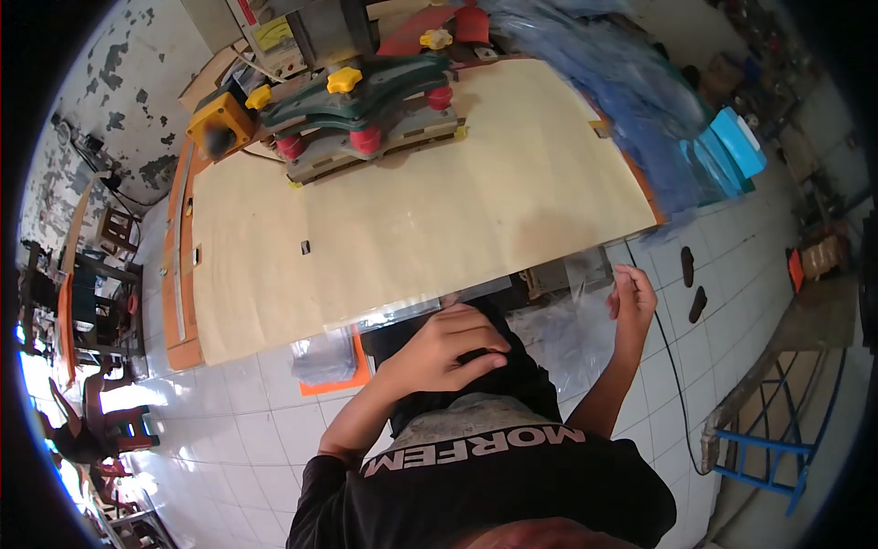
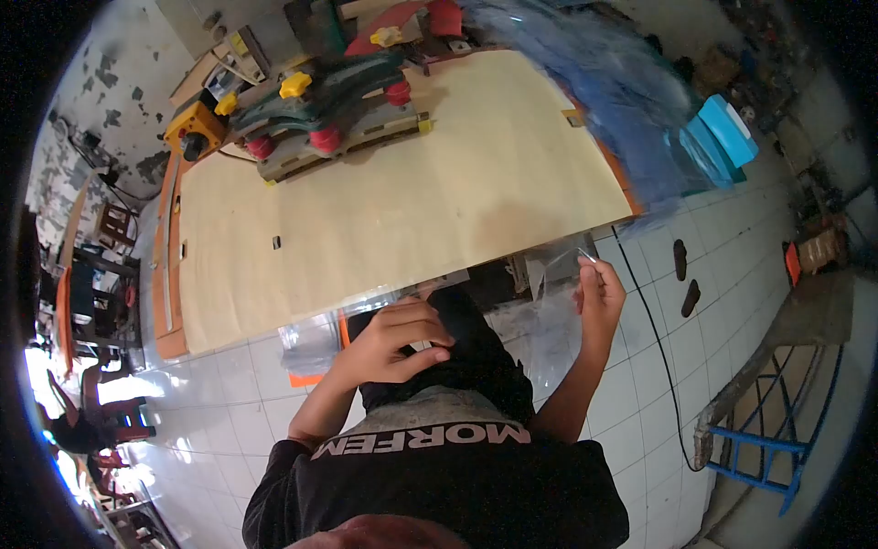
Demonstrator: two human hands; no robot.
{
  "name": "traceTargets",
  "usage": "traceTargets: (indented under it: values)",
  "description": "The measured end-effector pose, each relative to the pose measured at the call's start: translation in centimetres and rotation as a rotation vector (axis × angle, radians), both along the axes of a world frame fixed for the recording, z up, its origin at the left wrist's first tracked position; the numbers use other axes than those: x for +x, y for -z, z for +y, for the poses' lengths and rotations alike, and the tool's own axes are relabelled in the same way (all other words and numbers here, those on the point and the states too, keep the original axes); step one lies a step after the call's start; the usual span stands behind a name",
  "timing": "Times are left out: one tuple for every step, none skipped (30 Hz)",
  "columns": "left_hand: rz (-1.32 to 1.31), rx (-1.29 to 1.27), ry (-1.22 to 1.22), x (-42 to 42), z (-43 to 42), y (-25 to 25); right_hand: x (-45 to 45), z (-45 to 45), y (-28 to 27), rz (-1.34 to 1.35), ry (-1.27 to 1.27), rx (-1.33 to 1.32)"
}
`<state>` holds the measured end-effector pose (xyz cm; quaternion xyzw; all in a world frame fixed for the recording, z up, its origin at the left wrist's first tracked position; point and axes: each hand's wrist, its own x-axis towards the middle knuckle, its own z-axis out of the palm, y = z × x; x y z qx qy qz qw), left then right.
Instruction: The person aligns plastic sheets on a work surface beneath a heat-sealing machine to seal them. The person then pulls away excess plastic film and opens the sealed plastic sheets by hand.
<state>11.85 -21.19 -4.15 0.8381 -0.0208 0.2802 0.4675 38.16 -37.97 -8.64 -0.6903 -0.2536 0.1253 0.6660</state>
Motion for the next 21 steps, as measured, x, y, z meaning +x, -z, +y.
traceTargets:
  values:
    - [-0.02,-0.006,0.055,0.7,-0.1,-0.1,-0.3,-0.4,-0.7,-0.001,0.005,0.003]
    - [-0.005,0.016,0.086,1.3,-0.1,-0.2,-0.7,-0.7,-1.3,-0.017,0.029,-0.02]
    - [-0.004,0.018,0.09,1.8,-0.3,-0.2,-0.9,-1.0,-1.6,-0.034,0.052,-0.045]
    - [-0.004,0.005,0.106,2.3,-0.5,-0.1,-1.0,-1.4,-1.5,-0.033,0.054,-0.044]
    - [-0.004,-0.008,0.121,2.6,-0.8,0.0,-1.0,-1.7,-1.3,-0.023,0.057,-0.026]
    - [-0.002,-0.009,0.12,2.8,-1.0,0.1,-1.1,-1.9,-1.2,-0.013,0.058,-0.009]
    - [0.021,-0.019,0.138,2.9,-1.2,0.3,-1.2,-2.0,-1.1,-0.01,0.055,-0.011]
    - [0.044,-0.03,0.154,2.9,-1.3,0.4,-1.4,-2.0,-0.9,0.035,0.05,0.025]
    - [0.048,-0.031,0.147,2.9,-1.5,0.6,-1.6,-1.8,-0.8,0.082,0.045,0.062]
    - [0.048,-0.043,0.164,2.9,-1.8,0.7,-1.8,-1.6,-0.7,0.086,0.039,0.061]
    - [0.047,-0.056,0.181,2.7,-2.0,0.9,-2.0,-1.4,-0.6,0.097,0.034,0.075]
    - [0.05,-0.057,0.173,2.5,-2.1,1.1,-2.3,-1.1,-0.5,0.108,0.03,0.089]
    - [0.072,-0.068,0.172,2.2,-2.3,1.3,-2.5,-0.8,-0.5,0.111,0.022,0.089]
    - [0.094,-0.078,0.17,1.9,-2.5,1.4,-2.7,-0.5,-0.5,0.135,0.014,0.097]
    - [0.096,-0.078,0.162,1.7,-2.5,1.5,-2.9,-0.2,-0.5,0.159,0.006,0.104]
    - [0.1,-0.086,0.147,1.4,-2.6,1.5,-3.1,0.2,-0.5,0.163,-0.001,0.105]
    - [0.104,-0.093,0.134,1.2,-2.6,1.6,-3.4,0.8,-0.5,0.167,-0.033,0.141]
    - [0.108,-0.09,0.128,0.9,-2.7,1.7,-3.7,1.4,-0.7,0.171,-0.062,0.179]
    - [0.133,-0.117,0.093,0.6,-2.7,1.9,-4.2,2.1,-0.8,0.175,-0.066,0.181]
    - [0.157,-0.144,0.06,0.4,-2.7,2.0,-4.9,2.9,-1.0,0.195,-0.097,0.248]
    - [0.159,-0.142,0.058,0.2,-2.5,1.9,-5.6,3.6,-1.3,0.214,-0.126,0.314]
